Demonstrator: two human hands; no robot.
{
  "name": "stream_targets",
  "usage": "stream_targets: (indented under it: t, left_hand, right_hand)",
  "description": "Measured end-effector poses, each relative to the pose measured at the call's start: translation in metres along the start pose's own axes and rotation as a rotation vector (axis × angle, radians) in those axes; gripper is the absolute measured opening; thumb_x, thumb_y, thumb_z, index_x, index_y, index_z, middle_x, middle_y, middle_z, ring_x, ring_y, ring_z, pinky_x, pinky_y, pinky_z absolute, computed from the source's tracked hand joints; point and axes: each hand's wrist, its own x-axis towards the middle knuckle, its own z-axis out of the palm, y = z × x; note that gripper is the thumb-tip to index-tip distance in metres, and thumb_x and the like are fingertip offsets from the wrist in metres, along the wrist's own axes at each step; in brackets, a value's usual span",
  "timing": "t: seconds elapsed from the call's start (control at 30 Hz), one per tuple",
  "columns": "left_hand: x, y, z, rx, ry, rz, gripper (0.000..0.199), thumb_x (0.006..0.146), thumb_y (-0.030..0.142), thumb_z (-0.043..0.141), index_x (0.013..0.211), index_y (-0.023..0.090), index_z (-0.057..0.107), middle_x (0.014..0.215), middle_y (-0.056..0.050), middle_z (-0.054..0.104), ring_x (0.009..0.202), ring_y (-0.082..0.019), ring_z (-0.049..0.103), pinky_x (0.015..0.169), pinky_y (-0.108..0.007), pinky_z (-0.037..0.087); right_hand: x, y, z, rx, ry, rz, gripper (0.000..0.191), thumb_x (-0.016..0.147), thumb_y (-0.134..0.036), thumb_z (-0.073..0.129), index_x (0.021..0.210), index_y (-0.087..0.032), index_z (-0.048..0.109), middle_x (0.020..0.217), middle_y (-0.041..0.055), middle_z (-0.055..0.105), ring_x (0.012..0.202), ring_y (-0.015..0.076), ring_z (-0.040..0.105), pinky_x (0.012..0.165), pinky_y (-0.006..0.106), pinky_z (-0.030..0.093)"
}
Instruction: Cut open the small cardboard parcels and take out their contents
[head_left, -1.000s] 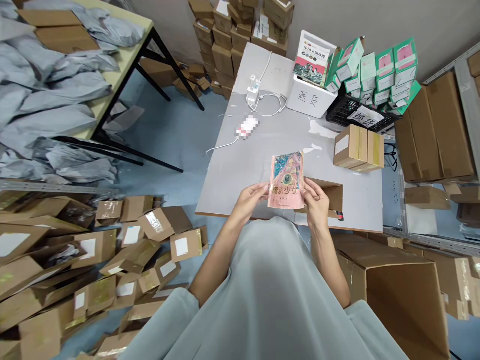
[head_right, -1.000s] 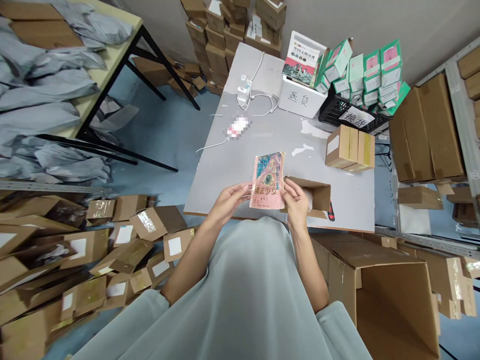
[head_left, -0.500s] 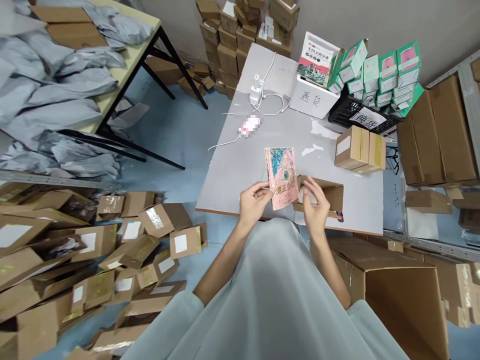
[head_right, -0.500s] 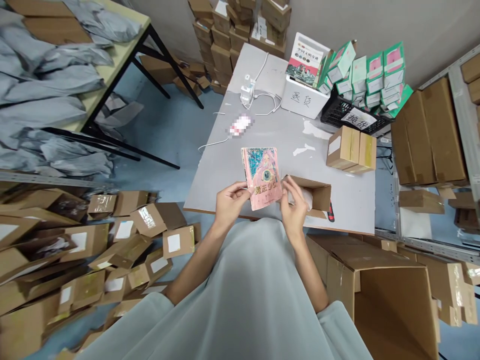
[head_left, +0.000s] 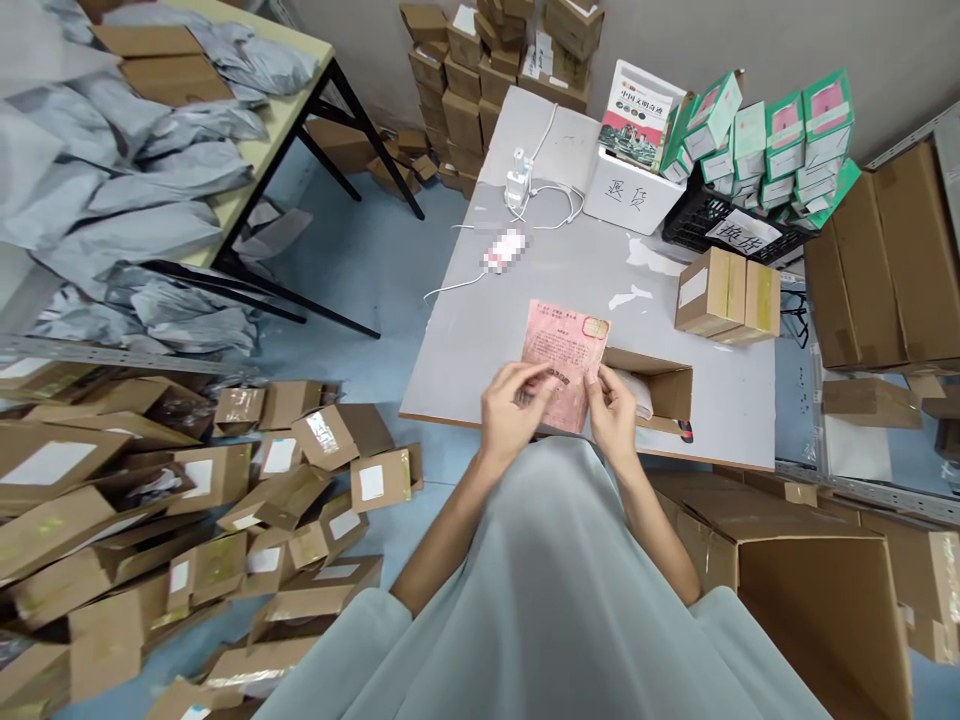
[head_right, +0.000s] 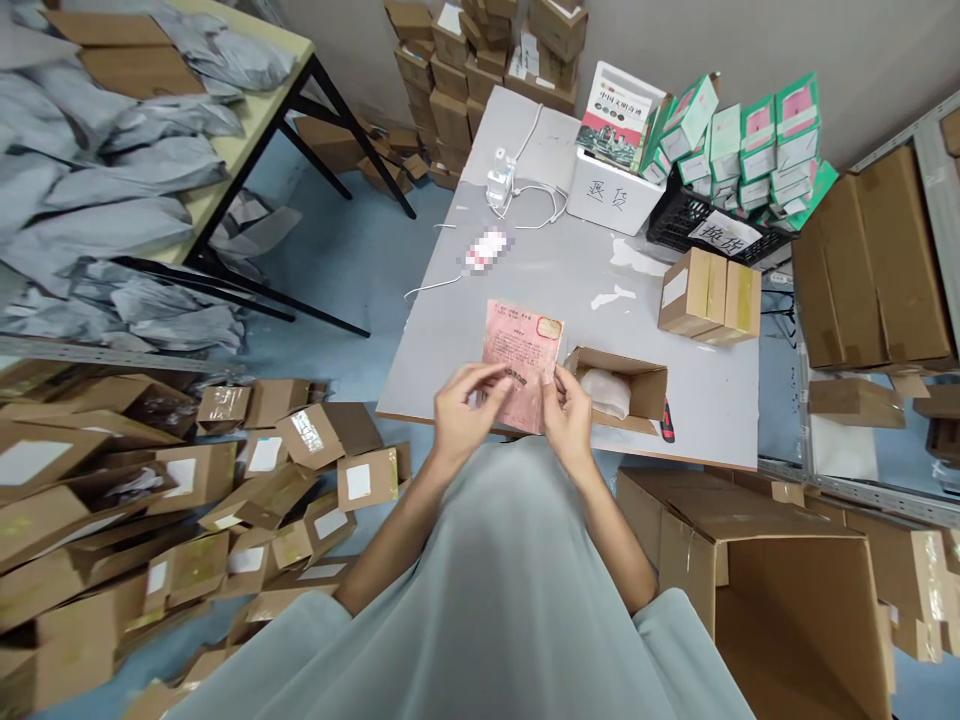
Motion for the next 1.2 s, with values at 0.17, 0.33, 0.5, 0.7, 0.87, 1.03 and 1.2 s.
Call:
stream_targets:
  t: [0.17, 0.33, 0.5, 0.7, 0.87, 1.03, 1.2]
  left_hand:
    - [0.019, -0.023, -0.031, -0.237, -0.137, -0.349, 0.072, 0.086, 0.078, 0.086, 0.126, 0.019, 0.085, 0.128, -0.016, 0.082, 0.109, -0.026, 0.078, 0.093, -0.035, 0.063]
    - [0.022, -0.026, -0.036, -0.389, -0.293, -0.480, 0.063, 0.080, 0.076, 0.093, 0.105, 0.019, 0.089, 0.106, -0.012, 0.087, 0.098, -0.026, 0.079, 0.094, -0.039, 0.064]
    - [0.020, -0.025, -0.025, -0.331, -0.139, -0.394, 0.061, 0.074, 0.075, 0.097, 0.099, 0.020, 0.088, 0.097, -0.010, 0.085, 0.090, -0.024, 0.076, 0.085, -0.036, 0.064]
    - [0.012, 0.002, -0.009, -0.027, -0.022, -0.075, 0.036, 0.100, 0.058, 0.080, 0.102, 0.023, 0.087, 0.093, -0.005, 0.078, 0.084, -0.019, 0.072, 0.080, -0.031, 0.061]
    - [-0.006, 0.018, 0.014, 0.196, -0.174, 0.225, 0.028, 0.113, 0.039, 0.062, 0.109, 0.026, 0.086, 0.098, -0.009, 0.080, 0.094, -0.023, 0.076, 0.091, -0.036, 0.062]
    - [-0.017, 0.031, 0.016, 0.254, -0.298, 0.349, 0.022, 0.111, 0.032, 0.066, 0.118, 0.027, 0.086, 0.109, -0.009, 0.083, 0.103, -0.024, 0.079, 0.097, -0.038, 0.064]
    - [0.013, 0.047, -0.021, 0.261, -0.117, 0.109, 0.045, 0.100, 0.044, 0.078, 0.140, 0.023, 0.079, 0.135, -0.012, 0.078, 0.103, -0.023, 0.074, 0.085, -0.037, 0.064]
  right_hand:
    - [-0.002, -0.002, -0.015, 0.058, -0.028, 0.037, 0.055, 0.097, -0.075, 0.074, 0.119, -0.026, 0.085, 0.116, 0.0078, 0.088, 0.109, 0.0305, 0.082, 0.093, 0.042, 0.069]
    - [0.007, 0.005, -0.026, 0.044, -0.008, 0.031, 0.056, 0.097, -0.074, 0.074, 0.122, -0.026, 0.085, 0.121, 0.0084, 0.088, 0.112, 0.0315, 0.082, 0.096, 0.044, 0.068]
    - [0.013, 0.021, -0.032, 0.013, 0.071, 0.073, 0.061, 0.094, -0.073, 0.077, 0.131, -0.024, 0.082, 0.135, 0.0128, 0.085, 0.123, 0.0328, 0.080, 0.105, 0.049, 0.067]
    - [0.003, 0.022, -0.020, 0.037, 0.003, 0.129, 0.067, 0.094, -0.073, 0.080, 0.141, -0.025, 0.078, 0.151, 0.0162, 0.077, 0.135, 0.0334, 0.078, 0.114, 0.053, 0.065]
    - [-0.005, 0.015, 0.003, 0.134, -0.055, 0.138, 0.064, 0.090, -0.076, 0.083, 0.125, -0.022, 0.079, 0.130, 0.0132, 0.085, 0.120, 0.0302, 0.083, 0.099, 0.041, 0.071]
    - [0.004, 0.015, -0.009, 0.110, 0.021, 0.126, 0.062, 0.091, -0.082, 0.076, 0.102, -0.022, 0.078, 0.094, 0.0065, 0.085, 0.094, 0.0270, 0.082, 0.084, 0.037, 0.069]
    - [0.012, 0.003, -0.043, 0.223, -0.119, 0.216, 0.063, 0.088, -0.078, 0.085, 0.121, -0.024, 0.083, 0.115, 0.0070, 0.089, 0.110, 0.0318, 0.082, 0.093, 0.043, 0.070]
